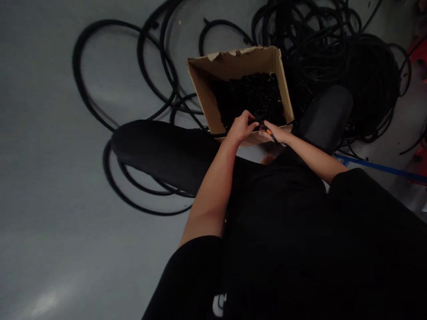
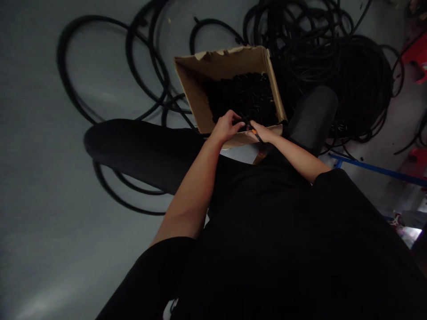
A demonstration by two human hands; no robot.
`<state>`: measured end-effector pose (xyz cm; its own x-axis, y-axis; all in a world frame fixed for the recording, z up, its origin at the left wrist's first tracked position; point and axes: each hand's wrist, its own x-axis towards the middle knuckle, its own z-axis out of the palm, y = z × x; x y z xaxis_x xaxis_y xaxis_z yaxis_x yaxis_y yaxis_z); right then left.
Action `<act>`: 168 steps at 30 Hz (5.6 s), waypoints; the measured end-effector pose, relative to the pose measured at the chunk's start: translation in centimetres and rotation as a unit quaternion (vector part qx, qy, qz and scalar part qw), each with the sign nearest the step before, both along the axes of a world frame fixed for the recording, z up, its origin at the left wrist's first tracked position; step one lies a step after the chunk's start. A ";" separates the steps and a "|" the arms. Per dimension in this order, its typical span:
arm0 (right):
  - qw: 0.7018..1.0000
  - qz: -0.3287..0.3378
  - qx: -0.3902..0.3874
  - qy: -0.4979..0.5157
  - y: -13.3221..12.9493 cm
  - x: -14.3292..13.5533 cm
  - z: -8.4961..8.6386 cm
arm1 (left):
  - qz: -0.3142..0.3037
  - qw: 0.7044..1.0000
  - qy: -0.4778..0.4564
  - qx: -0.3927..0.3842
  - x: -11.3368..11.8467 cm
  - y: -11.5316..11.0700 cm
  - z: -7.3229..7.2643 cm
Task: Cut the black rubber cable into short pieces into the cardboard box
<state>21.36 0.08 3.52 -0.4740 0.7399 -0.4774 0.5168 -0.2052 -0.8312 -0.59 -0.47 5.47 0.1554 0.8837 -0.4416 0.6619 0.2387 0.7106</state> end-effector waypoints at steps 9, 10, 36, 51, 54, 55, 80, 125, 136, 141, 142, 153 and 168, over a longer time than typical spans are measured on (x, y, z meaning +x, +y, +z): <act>0.999 -0.011 -0.030 -0.026 0.2 -0.3 0.6 | 0.000 1.000 0.002 0.005 0.3 -0.1 0.6; 0.999 -0.009 -0.033 -0.027 0.2 -0.3 0.7 | -0.003 1.000 0.002 0.004 0.3 -0.2 0.7; 0.995 -0.029 -0.097 0.000 0.1 -0.6 1.9 | 0.008 0.999 0.032 -0.002 0.6 -0.2 1.5; 0.982 -0.072 -0.177 0.001 0.2 -0.5 1.0 | -0.061 0.998 0.009 -0.018 -0.4 0.0 -0.7; 0.989 -0.055 -0.136 -0.005 0.2 -0.2 1.3 | -0.059 0.997 0.031 -0.024 -0.5 0.1 -0.5; 0.991 -0.050 -0.122 -0.007 0.3 -0.1 1.5 | -0.056 0.997 0.043 -0.026 -0.5 0.1 -0.2; 0.987 -0.083 -0.134 -0.023 0.1 -0.5 1.4 | -0.028 1.000 0.011 -0.008 -0.8 0.6 -0.9; 0.995 -0.036 -0.085 -0.023 0.5 0.3 0.4 | -0.018 0.998 0.054 -0.004 -1.6 0.4 1.0; 0.999 0.002 -0.022 -0.031 0.3 -0.3 0.7 | -0.067 0.998 0.009 -0.016 0.0 0.2 -1.1; 0.998 0.011 -0.001 -0.056 0.3 -0.3 0.8 | -0.079 0.997 0.013 0.002 0.1 0.1 -1.0; 0.998 0.011 -0.003 -0.062 0.3 -0.3 1.0 | -0.081 0.997 0.019 0.003 0.1 0.1 -1.0; 0.996 -0.012 0.002 -0.086 0.8 -0.4 2.0 | -0.011 0.997 0.070 -0.008 0.4 -0.1 1.4; 0.996 -0.043 -0.070 -0.030 0.3 -0.2 0.4 | -0.035 0.996 0.070 -0.029 -0.6 0.0 0.5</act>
